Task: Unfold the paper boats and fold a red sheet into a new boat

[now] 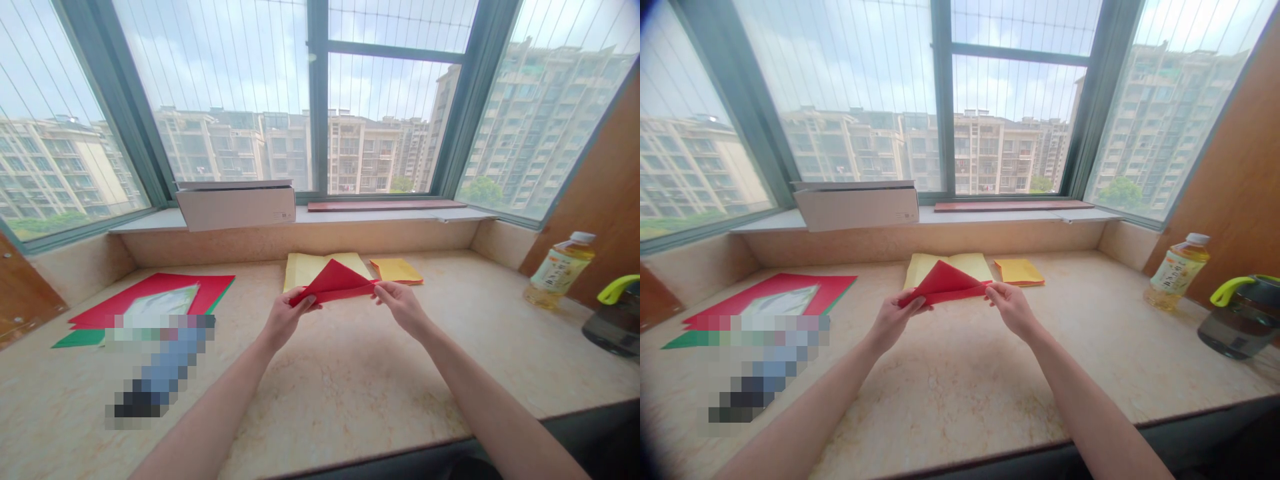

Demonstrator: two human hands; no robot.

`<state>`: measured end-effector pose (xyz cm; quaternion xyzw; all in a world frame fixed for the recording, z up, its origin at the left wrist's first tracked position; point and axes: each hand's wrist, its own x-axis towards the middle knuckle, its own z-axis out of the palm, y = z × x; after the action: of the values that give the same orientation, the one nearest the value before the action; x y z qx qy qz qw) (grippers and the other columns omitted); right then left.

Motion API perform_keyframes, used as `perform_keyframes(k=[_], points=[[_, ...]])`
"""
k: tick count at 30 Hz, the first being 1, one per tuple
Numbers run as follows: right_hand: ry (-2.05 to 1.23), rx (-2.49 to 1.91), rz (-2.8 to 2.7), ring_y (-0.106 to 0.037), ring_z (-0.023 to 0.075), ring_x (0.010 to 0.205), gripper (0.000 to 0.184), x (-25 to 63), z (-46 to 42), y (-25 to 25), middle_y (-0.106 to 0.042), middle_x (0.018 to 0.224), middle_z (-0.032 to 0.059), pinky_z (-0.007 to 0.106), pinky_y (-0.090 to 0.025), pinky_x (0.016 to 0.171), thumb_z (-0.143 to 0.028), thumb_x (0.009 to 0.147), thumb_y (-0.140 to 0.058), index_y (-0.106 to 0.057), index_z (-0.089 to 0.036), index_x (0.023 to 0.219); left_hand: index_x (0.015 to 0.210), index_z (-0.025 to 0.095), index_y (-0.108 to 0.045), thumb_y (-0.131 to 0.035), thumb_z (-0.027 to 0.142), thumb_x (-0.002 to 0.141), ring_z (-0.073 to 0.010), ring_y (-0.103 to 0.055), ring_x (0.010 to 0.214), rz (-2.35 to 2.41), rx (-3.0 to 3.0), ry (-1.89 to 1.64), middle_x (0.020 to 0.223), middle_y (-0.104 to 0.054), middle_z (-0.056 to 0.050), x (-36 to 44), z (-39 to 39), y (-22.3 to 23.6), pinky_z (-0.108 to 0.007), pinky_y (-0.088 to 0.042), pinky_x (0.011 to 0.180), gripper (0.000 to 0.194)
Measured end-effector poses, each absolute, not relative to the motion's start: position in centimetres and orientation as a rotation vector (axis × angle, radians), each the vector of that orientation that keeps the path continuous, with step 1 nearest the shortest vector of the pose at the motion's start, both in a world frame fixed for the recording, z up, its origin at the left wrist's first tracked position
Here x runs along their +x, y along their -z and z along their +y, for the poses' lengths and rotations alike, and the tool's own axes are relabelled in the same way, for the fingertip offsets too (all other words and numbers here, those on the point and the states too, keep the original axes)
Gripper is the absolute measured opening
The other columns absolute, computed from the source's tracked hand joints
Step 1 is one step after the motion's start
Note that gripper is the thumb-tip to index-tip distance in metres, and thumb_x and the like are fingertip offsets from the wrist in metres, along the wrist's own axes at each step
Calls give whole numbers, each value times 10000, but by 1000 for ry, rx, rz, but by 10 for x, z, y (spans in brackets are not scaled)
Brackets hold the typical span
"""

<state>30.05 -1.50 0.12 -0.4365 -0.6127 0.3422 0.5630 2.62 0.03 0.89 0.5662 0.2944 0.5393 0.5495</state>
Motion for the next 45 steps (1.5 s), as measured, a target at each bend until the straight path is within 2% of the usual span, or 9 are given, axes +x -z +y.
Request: perform_keyframes(k=[3, 6, 8, 12, 16, 22, 27, 37, 45], points=[[-766, -1053, -1420, -592, 165, 634, 430, 299, -14, 0, -684, 698, 47, 292, -483, 586, -593, 803, -643, -711, -169, 785, 1048, 120, -647, -792, 366, 747, -194, -716, 802, 715, 1329, -1264, 935, -725, -75, 28, -1, -8, -382, -578, 862, 415], [-691, -1073, -1312, -594, 169, 629, 430, 299, -13, 1, -679, 690, 51, 296, -482, 574, -592, 803, -645, -700, -166, 792, 1283, 231, -452, -754, 359, 793, -193, -719, 894, 658, 1284, -1355, 1091, -693, -63, 31, -2, -9, -415, -563, 907, 589], [-664, -1086, -1249, -591, 171, 628, 429, 300, -12, 2, -674, 682, 52, 300, -479, 574, -590, 800, -650, -693, -164, 784, 1288, 293, -380, -737, 367, 810, -170, -722, 884, 617, 1265, -1449, 1209, -641, -60, 32, -2, -9, -419, -561, 915, 601], [-674, -1090, -1216, -589, 176, 642, 424, 302, -11, 4, -678, 684, 56, 308, -473, 597, -581, 804, -651, -700, -161, 808, 1130, 252, -484, -705, 416, 828, -151, -721, 836, 617, 1329, -1528, 1334, -564, -85, 33, 2, -7, -395, -589, 861, 409], [-695, -1046, -1227, -600, 185, 678, 414, 300, -11, 4, -698, 714, 63, 317, -476, 635, -578, 796, -663, -706, -168, 833, 1021, 172, -580, -697, 459, 820, -161, -715, 836, 661, 1347, -1492, 1278, -601, -109, 35, 2, -6, -389, -590, 870, 369], [-691, -985, -1218, -635, 203, 716, 407, 298, -10, 3, -713, 745, 57, 334, -496, 661, -591, 762, -693, -690, -196, 858, 1079, 179, -551, -733, 465, 788, -182, -718, 849, 649, 1267, -1540, 1114, -682, -87, 37, -1, -12, -403, -590, 860, 447], [-709, -955, -1202, -647, 198, 716, 398, 298, -10, 3, -704, 753, 46, 327, -514, 642, -579, 765, -699, -673, -202, 891, 944, 135, -648, -744, 472, 771, -206, -718, 858, 640, 1267, -1499, 957, -730, -76, 37, 0, -10, -421, -566, 910, 390], [-766, -924, -1227, -620, 169, 657, 379, 295, -13, 3, -669, 713, 27, 298, -509, 571, -554, 786, -695, -654, -199, 912, 910, 101, -727, -664, 506, 826, -225, -701, 914, 721, 1223, -1401, 940, -745, -90, 34, 3, -5, -397, -578, 890, 418], [-781, -882, -1223, -650, 180, 692, 364, 296, -12, 3, -678, 728, 25, 311, -536, 594, -529, 770, -727, -656, -204, 918, 839, 108, -679, -754, 420, 762, -176, -698, 817, 811, 1138, -1464, 848, -725, -59, 34, 8, 0, -405, -574, 908, 330]])
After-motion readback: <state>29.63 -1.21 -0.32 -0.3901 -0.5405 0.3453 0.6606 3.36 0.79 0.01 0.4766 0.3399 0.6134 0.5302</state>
